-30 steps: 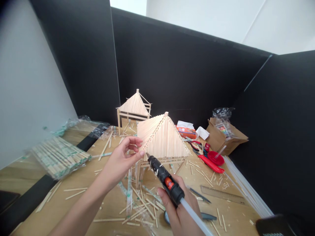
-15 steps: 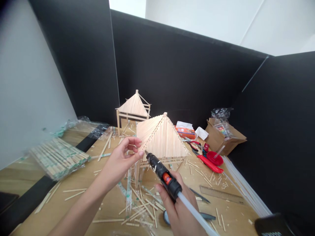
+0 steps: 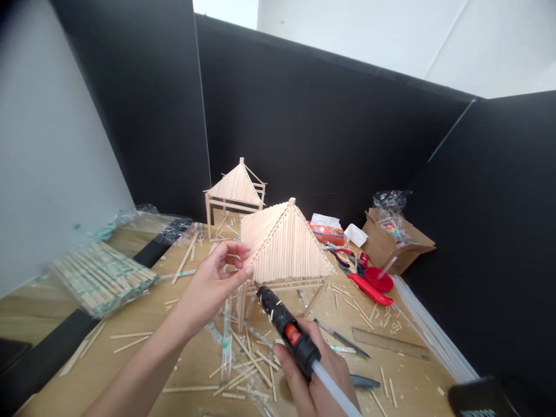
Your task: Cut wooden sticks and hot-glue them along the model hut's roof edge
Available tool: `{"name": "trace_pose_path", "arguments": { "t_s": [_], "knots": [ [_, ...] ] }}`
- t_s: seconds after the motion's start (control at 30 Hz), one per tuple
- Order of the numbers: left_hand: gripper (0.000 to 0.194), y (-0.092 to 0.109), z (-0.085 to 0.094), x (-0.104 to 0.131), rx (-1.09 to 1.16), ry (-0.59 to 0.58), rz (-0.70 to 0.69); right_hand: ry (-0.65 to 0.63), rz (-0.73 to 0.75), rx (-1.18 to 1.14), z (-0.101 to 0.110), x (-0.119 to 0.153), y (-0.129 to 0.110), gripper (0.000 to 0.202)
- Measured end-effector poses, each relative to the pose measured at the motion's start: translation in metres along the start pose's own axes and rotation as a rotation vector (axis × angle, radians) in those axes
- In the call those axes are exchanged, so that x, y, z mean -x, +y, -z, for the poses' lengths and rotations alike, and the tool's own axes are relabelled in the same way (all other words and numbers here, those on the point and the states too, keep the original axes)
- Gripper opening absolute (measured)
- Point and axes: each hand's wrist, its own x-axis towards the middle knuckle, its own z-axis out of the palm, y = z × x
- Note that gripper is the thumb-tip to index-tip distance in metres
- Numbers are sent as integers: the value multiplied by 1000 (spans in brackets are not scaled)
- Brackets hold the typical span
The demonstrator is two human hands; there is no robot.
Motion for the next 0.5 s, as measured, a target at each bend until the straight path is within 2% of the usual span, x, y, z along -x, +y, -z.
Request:
{"name": "trace_pose_path", "arguments": {
  "t_s": [0.2, 0.5],
  "knots": [
    [20, -2, 1, 0, -5, 6, -13, 130, -74, 13, -3, -6, -8, 38],
    [21, -3, 1, 0, -1, -4, -11, 30, 33, 19, -2, -1, 2, 28]
  ]
}}
